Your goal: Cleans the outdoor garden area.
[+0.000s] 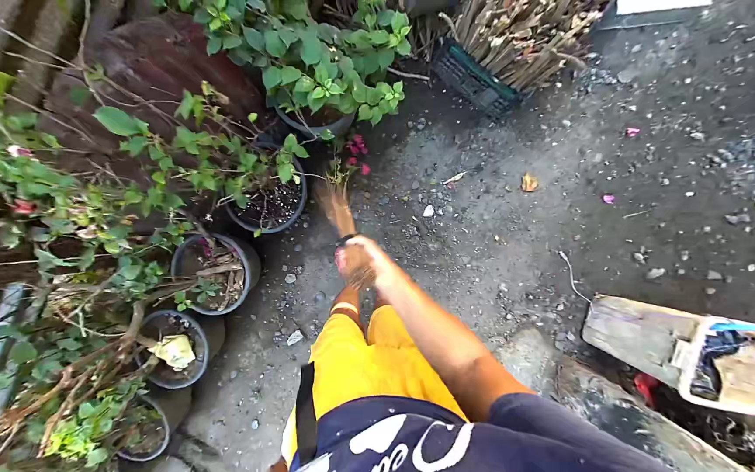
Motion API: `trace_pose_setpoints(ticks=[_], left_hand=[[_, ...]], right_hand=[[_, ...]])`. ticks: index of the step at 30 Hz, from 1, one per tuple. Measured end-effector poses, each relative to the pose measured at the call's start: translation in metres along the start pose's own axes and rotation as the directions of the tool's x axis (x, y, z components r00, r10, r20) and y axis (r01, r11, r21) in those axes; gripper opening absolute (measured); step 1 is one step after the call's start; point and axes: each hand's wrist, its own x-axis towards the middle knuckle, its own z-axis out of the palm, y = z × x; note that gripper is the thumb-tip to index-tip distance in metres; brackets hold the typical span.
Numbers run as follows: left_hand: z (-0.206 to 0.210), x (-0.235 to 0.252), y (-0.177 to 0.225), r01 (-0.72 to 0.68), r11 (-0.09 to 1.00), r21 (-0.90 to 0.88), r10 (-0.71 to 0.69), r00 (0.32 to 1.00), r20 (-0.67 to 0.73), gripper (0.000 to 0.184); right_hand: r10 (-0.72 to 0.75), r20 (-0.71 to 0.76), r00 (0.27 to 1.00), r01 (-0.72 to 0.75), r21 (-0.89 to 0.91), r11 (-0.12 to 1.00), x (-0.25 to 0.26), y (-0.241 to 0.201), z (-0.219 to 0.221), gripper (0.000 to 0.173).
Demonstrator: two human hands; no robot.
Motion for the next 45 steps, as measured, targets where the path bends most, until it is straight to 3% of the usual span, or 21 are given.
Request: trace_pose_setpoints(ticks=[2,3,4,5,6,7,9,10,13,15,17,19,23,25,27,29,32,35,37,41,45], left_hand=[[-0.031,0.025,0.015,0.245,0.951,0.191,-0.289,0.924,0.252,0.036],[-0.045,0.043,0.001,0.154,0.965,0.214,-0.228,0.897,0.380,0.039],[-0.054,0.059,-0.044,-0.223,0.966,0.133,0.145,0.887,0.438,0.046],[-0.060,0.075,-0.015,-0.015,0.924,0.383,-0.197,0.839,0.508,0.055],[-0.051,0.091,-0.003,0.161,0.832,0.531,-0.420,0.809,0.411,0.064],[-0.044,0.106,-0.011,0.228,0.760,0.609,-0.493,0.812,0.311,0.072],[-0.043,0.130,-0.020,0.229,0.691,0.686,-0.490,0.846,0.211,0.077],[-0.046,0.141,-0.005,0.232,0.671,0.704,-0.502,0.841,0.201,0.072],[-0.054,0.177,0.015,0.250,0.651,0.717,-0.504,0.848,0.162,0.066],[-0.058,0.190,0.026,0.297,0.668,0.682,-0.503,0.856,0.120,0.065],[-0.059,0.195,0.037,0.325,0.671,0.666,-0.505,0.859,0.089,0.065],[-0.056,0.197,0.040,0.346,0.690,0.636,-0.497,0.865,0.069,0.064],[-0.039,0.189,0.052,0.347,0.758,0.553,-0.445,0.894,0.050,0.060],[-0.033,0.185,0.063,0.331,0.773,0.541,-0.416,0.908,0.039,0.059],[-0.027,0.177,0.073,0.327,0.771,0.546,-0.416,0.908,0.043,0.058],[-0.026,0.167,0.086,0.327,0.763,0.557,-0.421,0.906,0.046,0.057],[-0.026,0.145,0.104,0.296,0.771,0.564,-0.409,0.909,0.081,0.057],[-0.026,0.141,0.083,0.205,0.792,0.574,-0.355,0.921,0.161,0.055],[-0.029,0.130,0.075,0.219,0.787,0.577,-0.366,0.918,0.151,0.050],[-0.024,0.125,0.080,0.264,0.722,0.640,-0.410,0.908,0.087,0.052],[-0.028,0.120,0.089,0.260,0.720,0.643,-0.411,0.907,0.094,0.041]], right_hand=[[-0.145,-0.208,0.967,0.150,0.010,0.989,0.018,-0.027,-0.009,0.019],[-0.224,-0.348,0.910,0.235,-0.010,0.972,0.026,-0.027,0.002,0.017],[-0.272,-0.430,0.861,0.285,-0.035,0.958,0.029,-0.014,0.014,0.018],[-0.282,-0.469,0.837,0.297,-0.044,0.954,0.029,0.007,0.028,0.023],[-0.265,-0.485,0.833,0.283,-0.039,0.958,0.025,0.027,0.044,0.026],[-0.236,-0.483,0.843,0.256,-0.025,0.966,0.019,0.043,0.059,0.025],[-0.164,-0.434,0.886,0.189,0.016,0.982,0.000,0.052,0.073,0.018],[-0.141,-0.393,0.908,0.164,0.025,0.986,-0.010,0.042,0.069,0.015],[-0.131,-0.291,0.948,0.154,0.055,0.987,-0.047,-0.017,0.022,0.022],[-0.257,-0.390,0.884,0.319,0.102,0.942,-0.059,-0.051,-0.012,0.024],[-0.357,-0.531,0.769,0.463,0.075,0.883,-0.055,-0.062,-0.033,0.021],[-0.347,-0.584,0.734,0.428,0.001,0.904,-0.057,-0.040,-0.023,0.024],[-0.069,-0.492,0.868,0.132,0.095,0.987,-0.086,0.024,0.023,0.015],[0.032,-0.419,0.908,0.046,0.175,0.984,-0.113,0.012,0.009,0.013],[0.010,-0.370,0.929,0.048,0.149,0.988,-0.146,-0.023,-0.034,0.019],[-0.106,-0.465,0.879,0.171,0.099,0.980,-0.176,-0.055,-0.086,0.022],[-0.256,-0.699,0.668,0.389,0.035,0.921,-0.194,-0.079,-0.154,0.021],[-0.366,-0.746,0.557,0.431,-0.117,0.895,-0.195,-0.072,-0.133,0.025],[-0.395,-0.710,0.583,0.436,-0.136,0.890,-0.189,-0.059,-0.098,0.034],[-0.434,-0.520,0.735,0.516,0.014,0.857,-0.184,-0.057,-0.039,0.014],[-0.276,-0.315,0.908,0.297,0.020,0.955,-0.181,-0.074,-0.031,0.020]])
